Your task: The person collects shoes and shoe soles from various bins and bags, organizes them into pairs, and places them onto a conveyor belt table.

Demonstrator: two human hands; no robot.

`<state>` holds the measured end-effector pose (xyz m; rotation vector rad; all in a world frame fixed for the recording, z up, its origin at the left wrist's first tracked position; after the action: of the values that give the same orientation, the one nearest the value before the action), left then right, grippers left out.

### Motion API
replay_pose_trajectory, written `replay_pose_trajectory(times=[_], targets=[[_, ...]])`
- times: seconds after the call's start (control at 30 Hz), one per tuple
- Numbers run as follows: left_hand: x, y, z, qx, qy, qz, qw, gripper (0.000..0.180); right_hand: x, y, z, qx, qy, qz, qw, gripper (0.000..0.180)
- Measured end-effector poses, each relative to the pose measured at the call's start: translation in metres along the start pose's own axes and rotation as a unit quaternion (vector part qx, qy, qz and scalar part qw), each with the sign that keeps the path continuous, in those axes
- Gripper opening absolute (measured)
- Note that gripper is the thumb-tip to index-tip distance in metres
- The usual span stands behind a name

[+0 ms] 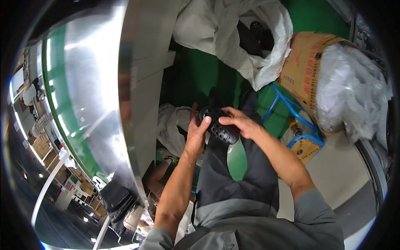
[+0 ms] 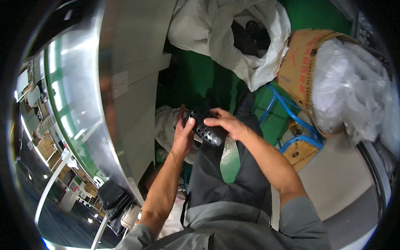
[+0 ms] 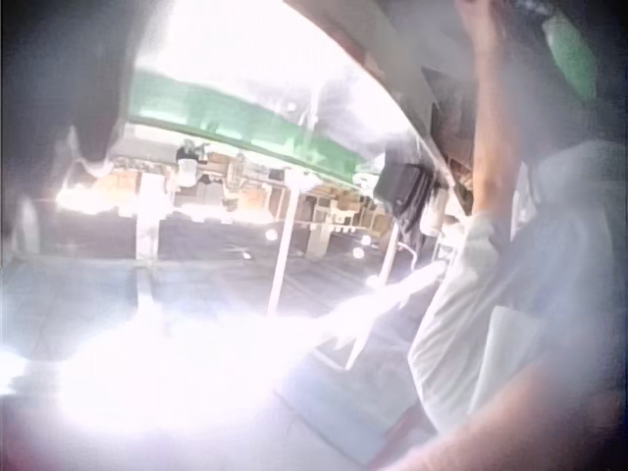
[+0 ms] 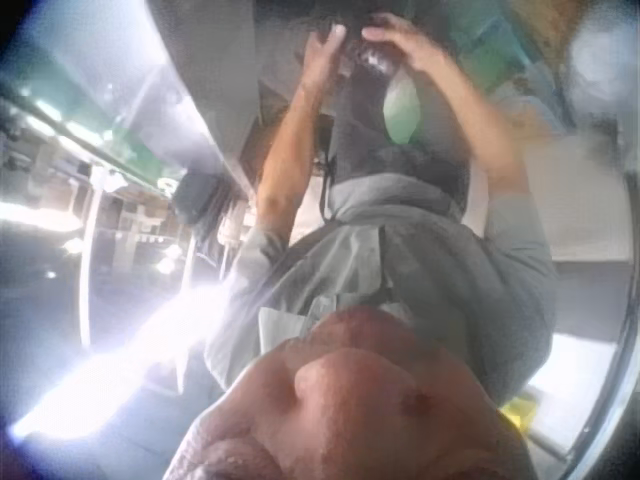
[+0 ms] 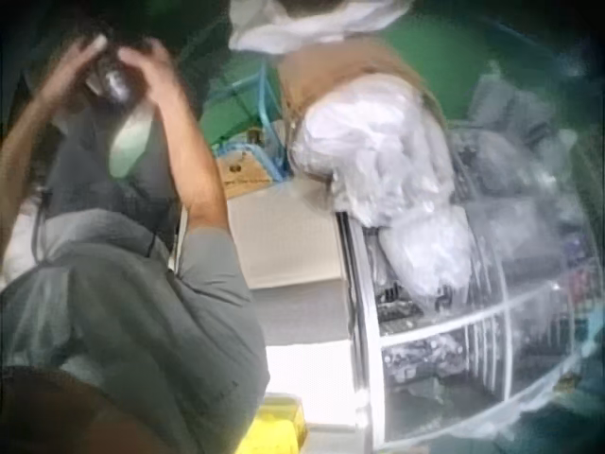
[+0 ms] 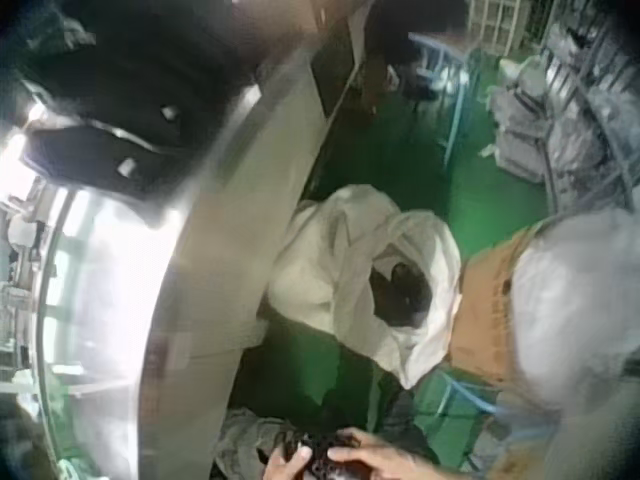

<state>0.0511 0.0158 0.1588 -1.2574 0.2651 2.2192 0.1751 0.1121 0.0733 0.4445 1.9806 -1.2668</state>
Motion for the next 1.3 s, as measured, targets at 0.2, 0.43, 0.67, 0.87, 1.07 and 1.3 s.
replay_pose_trajectory(times=[0.2,0.43,0.67,0.87,1.07,1.3], targets=[[-0.039,0.033,-0.071,0.723,-0.083,0.006,0.686,0.074,0.195,0.131,-0.001,-0.258,0.061,0.172,0.949,0.095],[0.013,0.059,-0.063,0.708,-0.113,0.063,0.695,0.048,0.367,0.184,-0.037,-0.484,0.212,0.267,0.806,0.115],[0.005,0.051,-0.062,0.687,-0.113,0.046,0.716,0.047,0.32,0.175,-0.075,-0.537,0.192,0.384,0.726,0.085],[-0.019,0.044,-0.08,0.71,0.051,-0.003,0.702,0.05,0.117,0.142,0.028,-0.645,0.081,0.231,0.724,0.052],[-0.11,0.021,-0.085,0.732,0.006,-0.065,0.679,0.05,-0.155,0.072,0.026,-0.591,-0.033,0.226,0.774,0.087],[-0.175,0.073,-0.043,0.345,-0.012,0.145,0.927,0.034,-0.186,0.037,-0.061,-0.549,-0.165,0.142,0.807,0.068]])
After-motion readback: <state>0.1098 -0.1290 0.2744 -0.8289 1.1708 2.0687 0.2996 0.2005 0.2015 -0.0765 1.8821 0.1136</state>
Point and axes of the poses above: each hand's wrist, its own x-axis towards the middle knuckle, its own y-axis out of the back of the hand, z = x × y, the point moved 5 cm from there along x, towards the middle knuckle, and after that the axes turned 3 degrees about y, right-handed, at the moved point
